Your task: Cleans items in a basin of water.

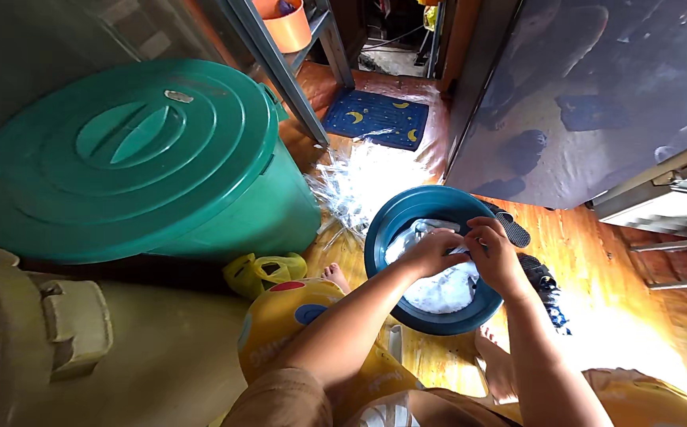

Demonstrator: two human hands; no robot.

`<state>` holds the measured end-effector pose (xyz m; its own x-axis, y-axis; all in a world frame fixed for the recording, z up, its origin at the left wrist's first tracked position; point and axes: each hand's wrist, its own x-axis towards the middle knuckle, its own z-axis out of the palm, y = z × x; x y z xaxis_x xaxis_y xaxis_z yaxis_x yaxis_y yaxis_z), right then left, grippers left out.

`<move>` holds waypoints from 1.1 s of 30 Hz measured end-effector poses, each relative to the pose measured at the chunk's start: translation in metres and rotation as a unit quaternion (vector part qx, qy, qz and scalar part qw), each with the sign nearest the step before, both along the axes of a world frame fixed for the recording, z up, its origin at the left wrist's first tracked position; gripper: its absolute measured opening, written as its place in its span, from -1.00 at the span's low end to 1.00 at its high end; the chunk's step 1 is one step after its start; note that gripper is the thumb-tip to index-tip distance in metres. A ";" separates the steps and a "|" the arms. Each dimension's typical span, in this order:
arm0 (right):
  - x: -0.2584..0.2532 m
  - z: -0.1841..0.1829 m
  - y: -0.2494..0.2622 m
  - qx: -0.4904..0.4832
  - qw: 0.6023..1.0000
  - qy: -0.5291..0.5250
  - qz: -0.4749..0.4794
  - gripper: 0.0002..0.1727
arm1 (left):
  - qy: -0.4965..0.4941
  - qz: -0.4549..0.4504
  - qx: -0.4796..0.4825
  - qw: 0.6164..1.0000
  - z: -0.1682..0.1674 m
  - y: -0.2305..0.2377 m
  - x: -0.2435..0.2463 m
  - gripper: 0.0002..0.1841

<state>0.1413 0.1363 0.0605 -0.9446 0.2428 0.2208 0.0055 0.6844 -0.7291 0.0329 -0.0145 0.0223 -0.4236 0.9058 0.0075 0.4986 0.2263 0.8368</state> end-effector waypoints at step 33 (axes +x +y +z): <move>-0.003 0.003 0.003 -0.129 0.990 -0.034 -0.039 -0.89 | -0.099 0.099 0.053 0.989 0.015 -0.001 -0.004 -0.72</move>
